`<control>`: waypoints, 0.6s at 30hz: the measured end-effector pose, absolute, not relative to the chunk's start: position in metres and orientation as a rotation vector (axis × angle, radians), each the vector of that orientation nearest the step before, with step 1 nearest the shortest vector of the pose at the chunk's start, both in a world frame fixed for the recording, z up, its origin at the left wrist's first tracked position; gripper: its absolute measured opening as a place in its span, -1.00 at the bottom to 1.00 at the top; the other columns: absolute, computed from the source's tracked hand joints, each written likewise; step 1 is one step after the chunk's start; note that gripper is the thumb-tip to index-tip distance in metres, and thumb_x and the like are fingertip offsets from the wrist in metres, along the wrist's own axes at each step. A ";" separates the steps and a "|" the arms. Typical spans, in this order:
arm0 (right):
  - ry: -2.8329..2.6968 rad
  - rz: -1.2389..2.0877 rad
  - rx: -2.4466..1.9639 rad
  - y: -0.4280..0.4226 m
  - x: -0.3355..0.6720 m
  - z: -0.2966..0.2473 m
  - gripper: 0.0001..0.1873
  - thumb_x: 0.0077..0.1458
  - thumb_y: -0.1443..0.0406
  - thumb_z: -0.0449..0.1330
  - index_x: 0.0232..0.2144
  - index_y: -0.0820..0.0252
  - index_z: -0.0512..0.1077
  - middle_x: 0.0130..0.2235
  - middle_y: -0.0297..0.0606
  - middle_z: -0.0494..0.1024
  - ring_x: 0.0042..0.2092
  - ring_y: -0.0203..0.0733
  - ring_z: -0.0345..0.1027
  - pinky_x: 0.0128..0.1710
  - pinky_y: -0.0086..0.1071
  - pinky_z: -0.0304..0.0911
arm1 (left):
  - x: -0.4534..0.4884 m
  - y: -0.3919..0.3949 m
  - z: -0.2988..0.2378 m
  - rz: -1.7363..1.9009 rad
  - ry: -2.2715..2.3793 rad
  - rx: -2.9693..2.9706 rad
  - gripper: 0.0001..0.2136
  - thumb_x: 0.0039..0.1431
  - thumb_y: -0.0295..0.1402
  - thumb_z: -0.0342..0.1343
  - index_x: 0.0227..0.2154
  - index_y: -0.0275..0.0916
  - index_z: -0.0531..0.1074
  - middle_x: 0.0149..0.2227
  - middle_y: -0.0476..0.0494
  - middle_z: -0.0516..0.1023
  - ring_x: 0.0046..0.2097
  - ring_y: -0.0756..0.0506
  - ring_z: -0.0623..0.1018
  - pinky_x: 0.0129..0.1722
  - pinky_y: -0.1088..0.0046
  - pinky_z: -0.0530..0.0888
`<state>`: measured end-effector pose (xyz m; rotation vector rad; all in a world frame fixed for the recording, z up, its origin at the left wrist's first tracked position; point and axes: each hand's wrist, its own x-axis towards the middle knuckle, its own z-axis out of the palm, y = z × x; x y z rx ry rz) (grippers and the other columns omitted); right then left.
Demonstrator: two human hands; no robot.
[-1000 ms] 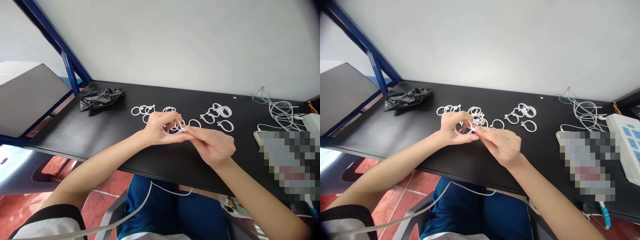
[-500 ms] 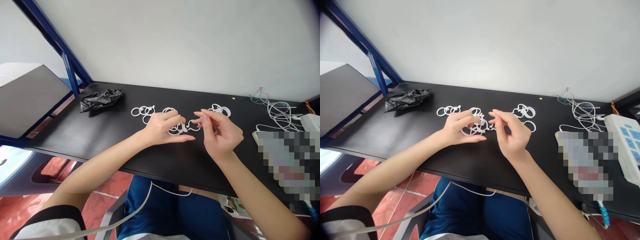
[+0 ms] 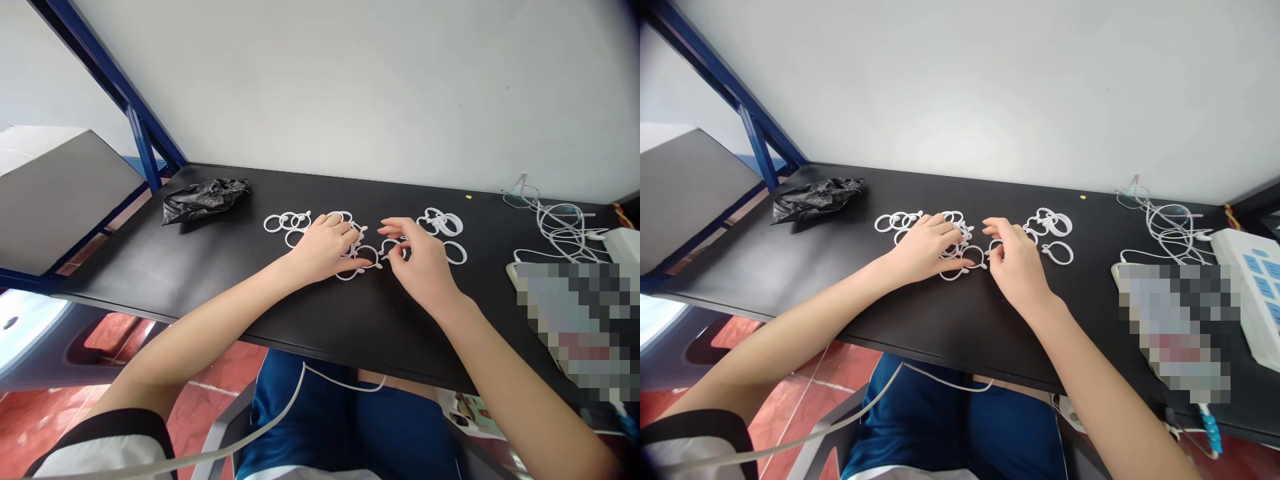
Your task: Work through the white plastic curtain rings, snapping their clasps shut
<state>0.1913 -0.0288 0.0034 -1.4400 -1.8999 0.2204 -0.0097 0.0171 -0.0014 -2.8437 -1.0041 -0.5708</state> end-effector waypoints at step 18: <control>-2.096 0.352 -1.492 -0.023 0.199 -0.007 -0.57 0.01 0.61 -0.02 -0.18 0.21 0.47 -0.20 -0.17 0.62 -0.16 -0.08 0.53 -0.12 -0.17 0.44 | -0.009 0.016 -0.006 -0.821 -0.936 -2.739 -0.75 0.35 -0.18 0.05 -0.32 -0.27 0.44 -0.34 -0.12 0.52 -0.25 -0.10 0.42 -0.23 0.36 0.26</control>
